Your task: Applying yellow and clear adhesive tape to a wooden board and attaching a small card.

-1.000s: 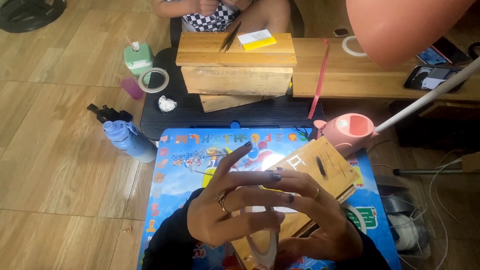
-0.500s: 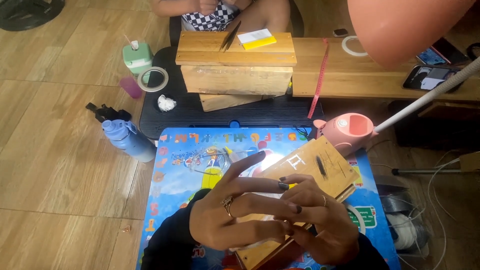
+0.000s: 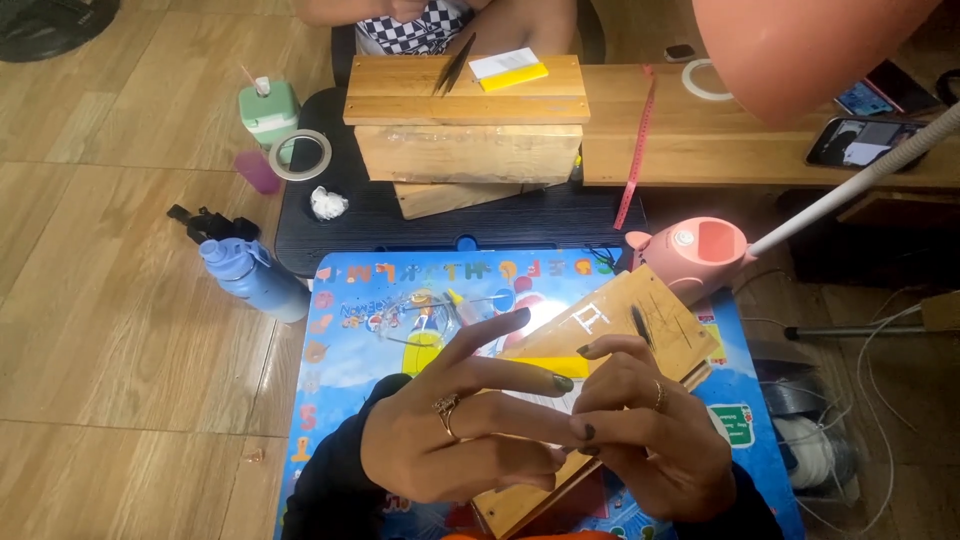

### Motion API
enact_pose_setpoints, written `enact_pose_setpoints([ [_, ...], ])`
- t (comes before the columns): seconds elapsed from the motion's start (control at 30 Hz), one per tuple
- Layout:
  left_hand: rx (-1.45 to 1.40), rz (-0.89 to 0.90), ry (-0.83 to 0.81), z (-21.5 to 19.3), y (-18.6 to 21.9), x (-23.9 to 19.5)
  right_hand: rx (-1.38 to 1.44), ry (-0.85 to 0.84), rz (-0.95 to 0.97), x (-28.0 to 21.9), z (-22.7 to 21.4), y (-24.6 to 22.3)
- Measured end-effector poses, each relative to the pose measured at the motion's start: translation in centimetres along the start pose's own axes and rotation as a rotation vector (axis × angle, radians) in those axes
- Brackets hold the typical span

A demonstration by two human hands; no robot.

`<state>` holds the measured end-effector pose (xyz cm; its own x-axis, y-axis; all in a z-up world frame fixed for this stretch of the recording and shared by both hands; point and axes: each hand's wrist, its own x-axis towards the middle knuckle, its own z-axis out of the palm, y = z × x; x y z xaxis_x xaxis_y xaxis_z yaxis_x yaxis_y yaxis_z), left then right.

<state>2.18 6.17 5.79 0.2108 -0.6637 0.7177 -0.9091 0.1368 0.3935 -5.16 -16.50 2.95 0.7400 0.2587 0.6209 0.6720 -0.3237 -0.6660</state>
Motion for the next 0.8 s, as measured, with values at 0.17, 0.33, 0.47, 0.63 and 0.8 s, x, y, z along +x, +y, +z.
enact_pose_setpoints([
  [0.17, 0.029, 0.005, 0.035, -0.58, 0.39, 0.21, -0.049, 0.014, 0.031, -0.02, -0.09, 0.04],
  [0.33, 0.051, -0.004, 0.053, -0.62, 0.34, -0.05, -0.049, 0.035, 0.054, -0.06, -0.16, 0.21],
  [0.47, 0.048, 0.011, 0.049, -0.59, 0.23, -0.17, -0.013, 0.034, 0.042, 0.35, -0.21, -0.07],
  [0.63, 0.044, 0.018, 0.050, -0.77, 0.47, 0.05, 0.001, 0.031, 0.053, 0.40, -0.45, -0.08],
  [0.8, -0.009, -0.039, 0.108, -0.97, 0.66, -0.31, -0.022, 0.029, 0.026, 0.55, -0.48, -0.12],
])
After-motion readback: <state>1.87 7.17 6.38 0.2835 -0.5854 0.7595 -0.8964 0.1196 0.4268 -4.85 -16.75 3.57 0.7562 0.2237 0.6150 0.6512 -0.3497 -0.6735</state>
